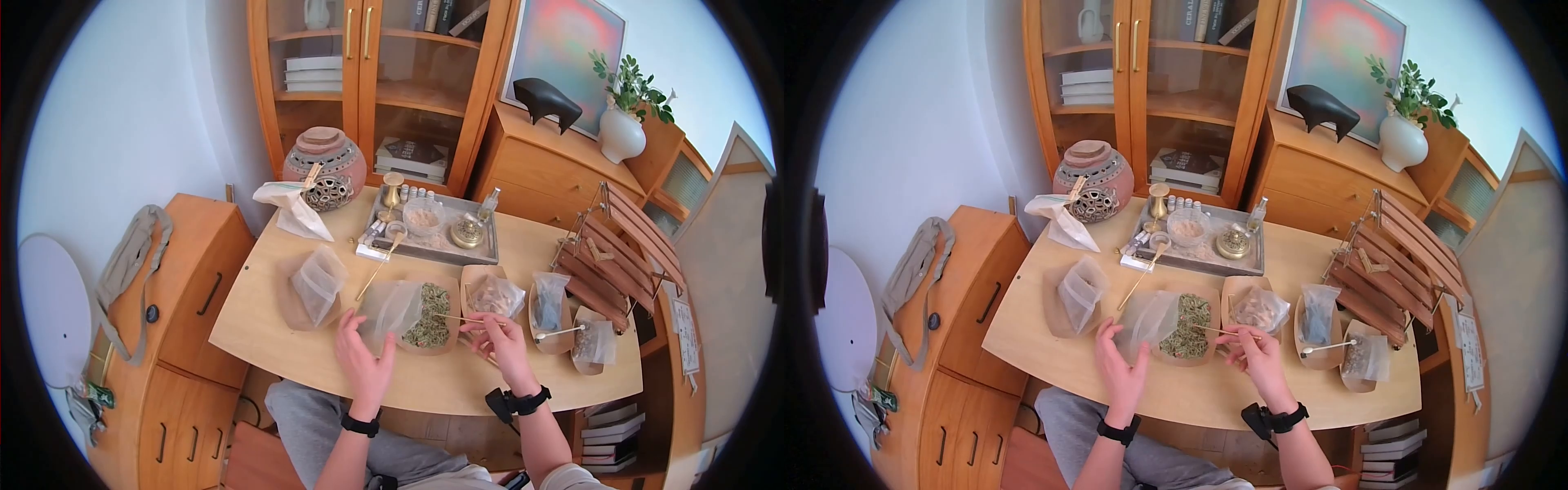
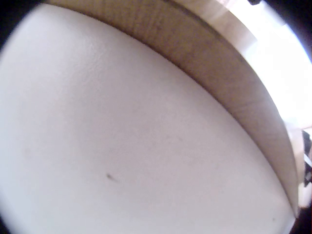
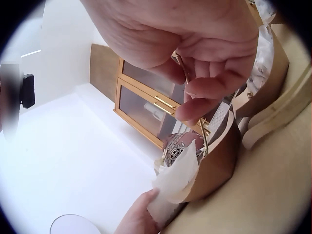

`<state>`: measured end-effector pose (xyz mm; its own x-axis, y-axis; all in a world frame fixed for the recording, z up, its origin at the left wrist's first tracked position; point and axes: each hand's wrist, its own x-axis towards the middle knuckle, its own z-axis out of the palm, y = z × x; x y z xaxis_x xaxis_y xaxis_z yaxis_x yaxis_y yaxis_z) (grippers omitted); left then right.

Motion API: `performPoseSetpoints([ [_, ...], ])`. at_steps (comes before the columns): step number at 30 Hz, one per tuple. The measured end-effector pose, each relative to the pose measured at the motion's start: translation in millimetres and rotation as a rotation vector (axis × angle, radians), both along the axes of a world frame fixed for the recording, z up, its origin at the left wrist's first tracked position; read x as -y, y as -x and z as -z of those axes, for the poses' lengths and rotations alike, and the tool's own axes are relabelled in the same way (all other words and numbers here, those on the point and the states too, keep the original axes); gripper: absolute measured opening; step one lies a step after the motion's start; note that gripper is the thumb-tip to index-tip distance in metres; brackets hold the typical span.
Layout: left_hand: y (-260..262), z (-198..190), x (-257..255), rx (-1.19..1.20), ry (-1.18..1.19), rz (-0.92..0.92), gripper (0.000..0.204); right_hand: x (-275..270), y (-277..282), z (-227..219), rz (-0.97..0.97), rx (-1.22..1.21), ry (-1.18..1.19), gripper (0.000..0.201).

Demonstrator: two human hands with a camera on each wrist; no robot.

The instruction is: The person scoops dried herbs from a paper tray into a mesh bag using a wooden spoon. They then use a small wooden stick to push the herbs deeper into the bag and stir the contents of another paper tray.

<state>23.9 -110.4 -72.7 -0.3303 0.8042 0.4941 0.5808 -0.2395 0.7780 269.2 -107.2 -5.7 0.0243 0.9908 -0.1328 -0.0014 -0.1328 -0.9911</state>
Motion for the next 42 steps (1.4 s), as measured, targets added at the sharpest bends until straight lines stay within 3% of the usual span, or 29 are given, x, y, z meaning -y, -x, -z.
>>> performPoseSetpoints([
  [10, -0.5, -2.2, 0.8, -0.012, 0.010, -0.010, 0.056, 3.1, 26.2, -22.7, -0.128, 0.116, -0.178, 0.032],
  [13, 1.1, 3.3, -0.7, -0.010, -0.010, -0.004, 0.056, 3.9, 28.1, -20.8, -0.120, 0.153, -0.219, 0.030],
  [15, 0.6, 2.7, -1.0, -0.005, -0.007, -0.006, 0.056, 2.0, 18.3, -15.9, 0.028, 0.125, -0.240, 0.031],
  [19, -1.0, 0.4, -1.0, 0.019, -0.002, -0.003, 0.055, -2.7, 2.4, -0.3, 0.031, 0.233, -0.173, 0.032],
  [27, -0.5, -0.8, -0.2, 0.003, 0.012, -0.007, 0.055, -6.6, 19.3, 13.5, -0.095, 0.071, 0.004, 0.036],
  [33, -0.2, 1.3, -0.9, 0.001, 0.010, -0.007, 0.055, -9.0, 12.3, 16.9, -0.037, -0.005, 0.011, 0.038],
  [42, -0.5, 2.0, -1.3, 0.010, -0.001, -0.001, 0.055, 1.4, 5.1, -15.8, -0.009, -0.029, -0.041, 0.036],
])
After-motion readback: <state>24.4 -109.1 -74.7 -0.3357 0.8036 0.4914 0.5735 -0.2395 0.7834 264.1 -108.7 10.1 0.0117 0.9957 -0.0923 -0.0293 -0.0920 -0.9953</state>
